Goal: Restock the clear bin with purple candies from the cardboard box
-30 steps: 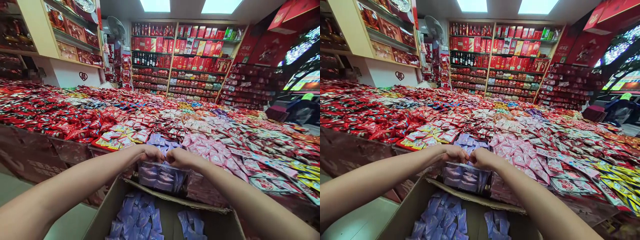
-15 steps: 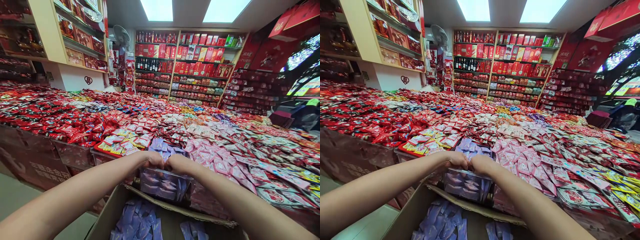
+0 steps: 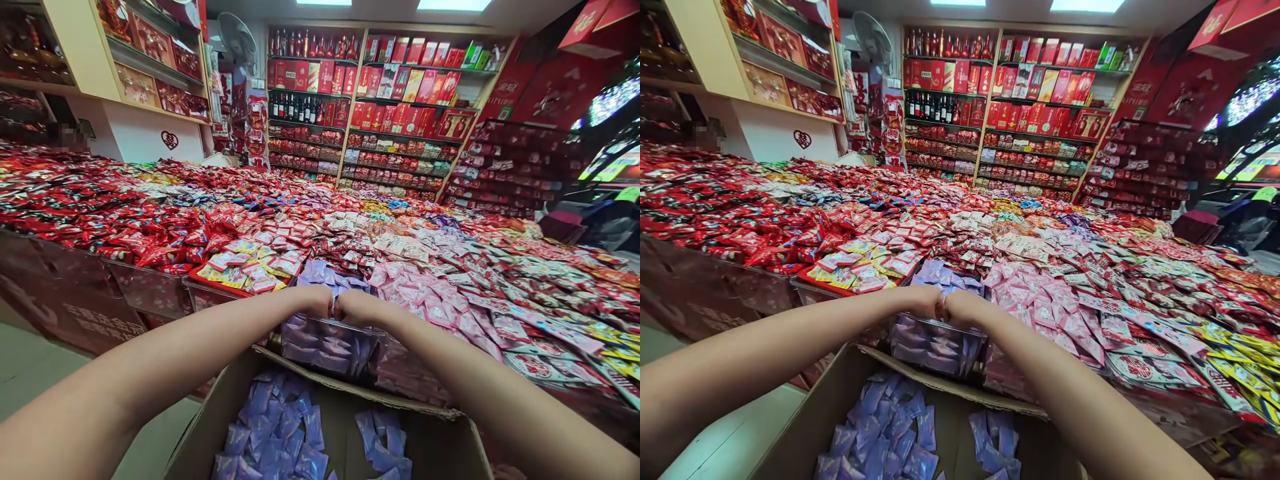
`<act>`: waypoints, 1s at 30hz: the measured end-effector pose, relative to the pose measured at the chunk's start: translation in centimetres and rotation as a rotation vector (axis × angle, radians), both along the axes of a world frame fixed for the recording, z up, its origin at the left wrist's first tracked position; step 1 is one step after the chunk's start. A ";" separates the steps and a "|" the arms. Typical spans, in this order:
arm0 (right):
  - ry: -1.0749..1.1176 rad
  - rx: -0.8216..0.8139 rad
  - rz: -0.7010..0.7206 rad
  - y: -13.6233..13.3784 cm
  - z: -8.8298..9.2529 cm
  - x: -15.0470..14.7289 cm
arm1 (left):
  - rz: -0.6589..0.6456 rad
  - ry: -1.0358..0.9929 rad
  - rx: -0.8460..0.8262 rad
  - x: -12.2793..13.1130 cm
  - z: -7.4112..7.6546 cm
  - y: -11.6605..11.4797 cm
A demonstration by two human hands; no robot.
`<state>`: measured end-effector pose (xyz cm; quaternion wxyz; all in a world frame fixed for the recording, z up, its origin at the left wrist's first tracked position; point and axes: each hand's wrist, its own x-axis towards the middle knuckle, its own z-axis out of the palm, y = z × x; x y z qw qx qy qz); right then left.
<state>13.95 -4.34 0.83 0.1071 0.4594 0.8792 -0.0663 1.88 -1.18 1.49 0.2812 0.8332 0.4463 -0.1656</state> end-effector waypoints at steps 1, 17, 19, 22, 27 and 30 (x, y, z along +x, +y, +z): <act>0.009 0.000 0.001 0.0 0.0 0.2 | -0.014 0.010 0.011 0.0 -0.2 0.2; 0.179 -0.160 -0.073 -0.1 0.3 0.7 | -0.136 0.148 0.057 -1.9 1.6 0.4; 0.240 -0.175 -0.109 -0.1 0.5 1.0 | -0.127 0.201 0.049 -1.8 1.6 0.5; 0.299 -0.209 -0.151 -0.2 0.6 1.3 | -0.126 0.250 0.015 -1.5 1.7 0.3; 0.314 -0.216 -0.171 0.0 0.3 0.7 | -0.110 0.218 -0.032 -1.6 2.2 0.2; 0.305 -0.198 -0.155 0.2 0.1 -0.1 | -0.104 0.111 0.013 -1.9 3.8 -0.3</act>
